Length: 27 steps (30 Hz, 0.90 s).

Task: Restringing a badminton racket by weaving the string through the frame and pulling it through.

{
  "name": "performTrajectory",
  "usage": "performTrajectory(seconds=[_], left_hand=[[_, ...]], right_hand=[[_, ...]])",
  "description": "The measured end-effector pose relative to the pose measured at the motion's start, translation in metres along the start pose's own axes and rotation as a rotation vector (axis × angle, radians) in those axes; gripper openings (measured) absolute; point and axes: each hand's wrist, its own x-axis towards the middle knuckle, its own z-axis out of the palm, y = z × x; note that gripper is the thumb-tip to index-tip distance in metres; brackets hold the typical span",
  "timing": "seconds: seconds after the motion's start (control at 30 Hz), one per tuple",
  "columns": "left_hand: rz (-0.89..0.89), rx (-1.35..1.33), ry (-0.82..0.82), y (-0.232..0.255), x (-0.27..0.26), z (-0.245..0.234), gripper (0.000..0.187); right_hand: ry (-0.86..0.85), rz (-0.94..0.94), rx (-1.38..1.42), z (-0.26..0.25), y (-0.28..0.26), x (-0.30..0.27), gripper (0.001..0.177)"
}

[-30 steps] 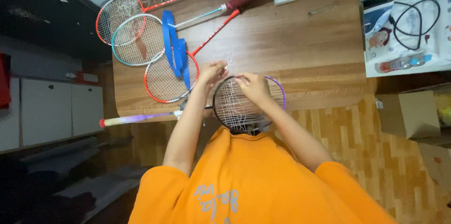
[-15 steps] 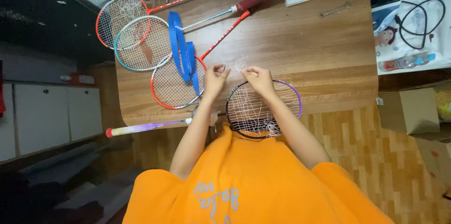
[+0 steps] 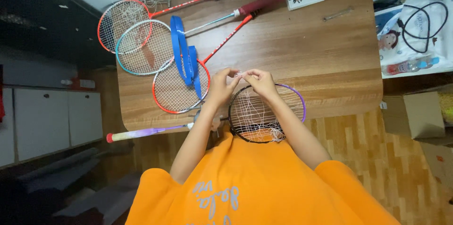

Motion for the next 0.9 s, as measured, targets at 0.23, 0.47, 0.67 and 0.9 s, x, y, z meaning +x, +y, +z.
performTrajectory(seconds=[0.23, 0.47, 0.67, 0.9], left_hand=[[-0.294, -0.357, 0.008, -0.015, -0.008, 0.011, 0.033], [-0.45, -0.554, -0.005, -0.013, -0.01, 0.012, 0.035], [-0.51, -0.77, -0.017, -0.02, -0.013, 0.017, 0.027], [-0.563, -0.856, 0.022, -0.013, -0.014, 0.013, 0.033]], right_hand=[[0.01, -0.102, -0.063, -0.002, 0.019, 0.005, 0.016], [-0.004, -0.131, -0.107, 0.001, 0.008, -0.004, 0.014], [-0.007, -0.156, -0.121, -0.002, 0.009, -0.003, 0.014], [-0.027, -0.167, -0.154, -0.004, 0.014, 0.001, 0.014]])
